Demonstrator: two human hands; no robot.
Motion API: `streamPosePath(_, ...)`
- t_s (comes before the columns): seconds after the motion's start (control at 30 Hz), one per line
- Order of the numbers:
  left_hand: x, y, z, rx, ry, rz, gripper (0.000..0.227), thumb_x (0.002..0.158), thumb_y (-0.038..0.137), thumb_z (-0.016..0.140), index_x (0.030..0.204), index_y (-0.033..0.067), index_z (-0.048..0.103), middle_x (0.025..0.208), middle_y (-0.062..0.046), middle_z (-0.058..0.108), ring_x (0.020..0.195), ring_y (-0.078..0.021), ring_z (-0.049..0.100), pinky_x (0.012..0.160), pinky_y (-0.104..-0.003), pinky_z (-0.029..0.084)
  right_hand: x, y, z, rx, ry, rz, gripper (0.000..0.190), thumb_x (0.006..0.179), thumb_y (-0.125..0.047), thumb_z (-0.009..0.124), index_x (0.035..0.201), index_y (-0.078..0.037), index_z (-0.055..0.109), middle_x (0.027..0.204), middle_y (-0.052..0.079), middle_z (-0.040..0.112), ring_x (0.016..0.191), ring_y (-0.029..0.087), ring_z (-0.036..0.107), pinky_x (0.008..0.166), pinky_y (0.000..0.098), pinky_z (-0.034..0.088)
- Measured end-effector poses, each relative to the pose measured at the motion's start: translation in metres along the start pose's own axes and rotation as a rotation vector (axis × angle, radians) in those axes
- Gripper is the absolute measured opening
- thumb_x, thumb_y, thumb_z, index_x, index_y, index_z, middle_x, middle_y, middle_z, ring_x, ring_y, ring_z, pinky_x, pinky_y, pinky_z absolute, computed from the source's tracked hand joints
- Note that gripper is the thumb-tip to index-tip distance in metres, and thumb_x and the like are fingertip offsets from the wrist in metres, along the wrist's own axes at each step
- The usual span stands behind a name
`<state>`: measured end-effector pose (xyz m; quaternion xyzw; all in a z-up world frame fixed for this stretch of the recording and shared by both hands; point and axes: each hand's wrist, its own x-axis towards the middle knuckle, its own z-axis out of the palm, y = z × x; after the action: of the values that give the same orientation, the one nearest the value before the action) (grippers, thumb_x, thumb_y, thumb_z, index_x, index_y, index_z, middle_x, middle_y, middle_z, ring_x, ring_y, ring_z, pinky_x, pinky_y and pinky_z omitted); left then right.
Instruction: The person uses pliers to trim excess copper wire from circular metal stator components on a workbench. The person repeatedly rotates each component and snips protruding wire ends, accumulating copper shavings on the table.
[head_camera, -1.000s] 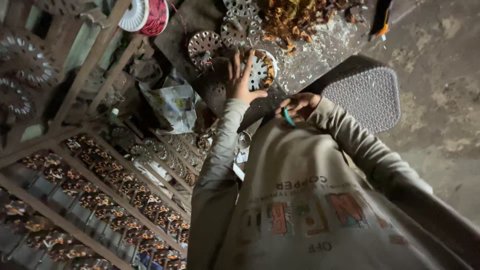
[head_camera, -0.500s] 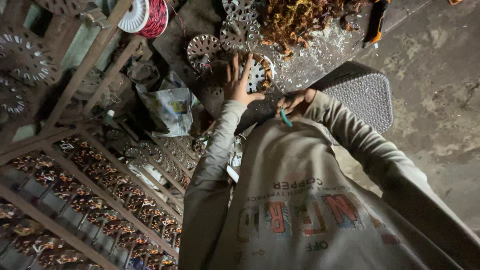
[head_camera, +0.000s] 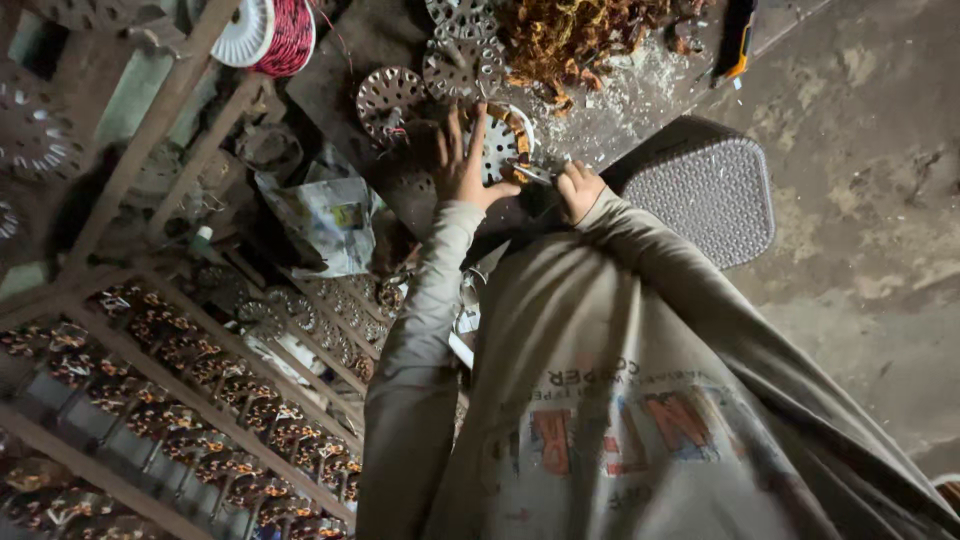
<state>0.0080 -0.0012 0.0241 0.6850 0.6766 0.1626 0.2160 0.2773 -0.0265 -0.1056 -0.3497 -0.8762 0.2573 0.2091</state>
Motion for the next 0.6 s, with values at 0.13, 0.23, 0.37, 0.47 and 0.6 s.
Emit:
streamPosePath(0.13,0.005,-0.005,0.000,-0.030,0.018,0.026,0.151,0.043,0.044,0.104,0.164,0.0303,0.016,0.168,-0.021,0.018,0.145,-0.0555,0.029,0.118,-0.058,0.034,-0.004,-0.003,0.005,-0.114,0.132,0.131,0.037,0.080,-0.010,0.072,0.113,0.000,0.057,0.111,0.024,0.058,0.103,0.045,0.061,0.087,0.0530,0.050)
streamPosePath(0.23,0.006,-0.011,0.006,-0.026,0.005,-0.004,0.153,0.038,0.044,0.105,0.162,0.0298,0.016,0.166,-0.024,0.017,0.145,-0.0581,0.025,0.116,-0.059,0.031,-0.018,0.002,0.027,1.254,-0.217,0.693,0.031,0.089,-0.003,0.065,0.119,-0.001,0.061,0.105,0.018,0.062,0.097,0.033,0.063,0.085,0.0412,0.049)
streamPosePath(0.37,0.008,-0.013,0.018,-0.009,-0.021,-0.021,0.154,0.038,0.045,0.107,0.160,0.0299,0.014,0.164,-0.025,0.014,0.144,-0.0602,0.021,0.115,-0.061,0.028,-0.026,0.008,0.052,1.374,-0.230,0.783,0.024,0.091,-0.002,0.060,0.114,0.004,0.066,0.100,0.021,0.067,0.091,0.033,0.066,0.078,0.0408,0.053)
streamPosePath(0.47,0.004,-0.016,0.016,-0.009,-0.006,-0.014,0.153,0.039,0.042,0.107,0.161,0.0328,0.014,0.166,-0.023,0.015,0.144,-0.0590,0.023,0.117,-0.059,0.030,-0.011,-0.005,0.050,1.153,-0.139,0.668,0.026,0.090,-0.003,0.059,0.114,0.006,0.065,0.098,0.023,0.067,0.089,0.035,0.068,0.075,0.0424,0.054)
streamPosePath(0.6,0.006,-0.013,0.013,-0.005,0.019,0.008,0.155,0.038,0.039,0.106,0.162,0.0338,0.014,0.166,-0.021,0.015,0.147,-0.0571,0.025,0.119,-0.057,0.032,0.009,-0.022,0.003,0.338,0.092,0.228,0.035,0.079,-0.007,0.062,0.111,0.007,0.057,0.099,0.027,0.060,0.085,0.044,0.063,0.070,0.0483,0.052)
